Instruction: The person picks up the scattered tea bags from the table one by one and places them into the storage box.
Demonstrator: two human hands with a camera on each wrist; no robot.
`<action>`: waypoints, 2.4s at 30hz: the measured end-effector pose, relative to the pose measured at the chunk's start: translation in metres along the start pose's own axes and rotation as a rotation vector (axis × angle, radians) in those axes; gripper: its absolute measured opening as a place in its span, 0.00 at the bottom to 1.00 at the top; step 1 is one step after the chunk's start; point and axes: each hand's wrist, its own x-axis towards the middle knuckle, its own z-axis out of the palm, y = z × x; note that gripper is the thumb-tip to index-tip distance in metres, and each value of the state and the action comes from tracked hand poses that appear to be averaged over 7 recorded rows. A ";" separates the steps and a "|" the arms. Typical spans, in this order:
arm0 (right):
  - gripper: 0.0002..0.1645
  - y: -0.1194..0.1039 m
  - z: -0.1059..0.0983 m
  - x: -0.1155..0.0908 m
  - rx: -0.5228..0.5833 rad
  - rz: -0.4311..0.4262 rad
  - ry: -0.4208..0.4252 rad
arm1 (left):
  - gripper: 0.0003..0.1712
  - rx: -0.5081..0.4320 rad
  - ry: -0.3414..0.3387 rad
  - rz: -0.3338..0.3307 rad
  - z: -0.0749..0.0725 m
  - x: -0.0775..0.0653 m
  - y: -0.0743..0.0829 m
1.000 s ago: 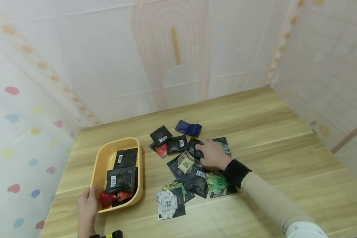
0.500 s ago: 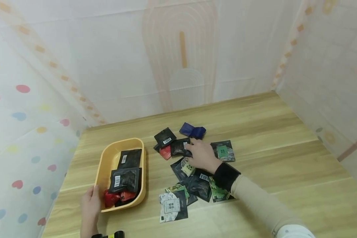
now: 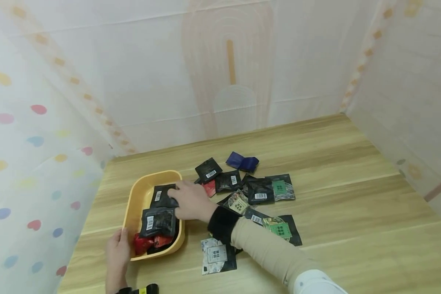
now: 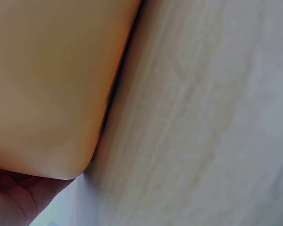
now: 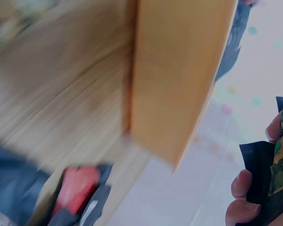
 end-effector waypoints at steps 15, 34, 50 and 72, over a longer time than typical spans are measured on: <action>0.44 -0.036 0.030 0.020 -0.070 -0.128 -0.021 | 0.20 -0.031 -0.011 0.063 0.015 -0.001 0.005; 0.52 -0.013 0.033 -0.022 0.020 -0.143 -0.060 | 0.24 -0.010 -0.035 0.003 0.004 0.001 0.000; 0.52 0.016 0.041 -0.098 -0.047 -0.250 -0.178 | 0.24 0.010 -0.039 -0.026 -0.001 0.000 0.001; 0.19 0.015 0.049 -0.104 -0.227 -0.285 -0.191 | 0.23 -0.008 -0.008 -0.012 0.002 0.000 0.000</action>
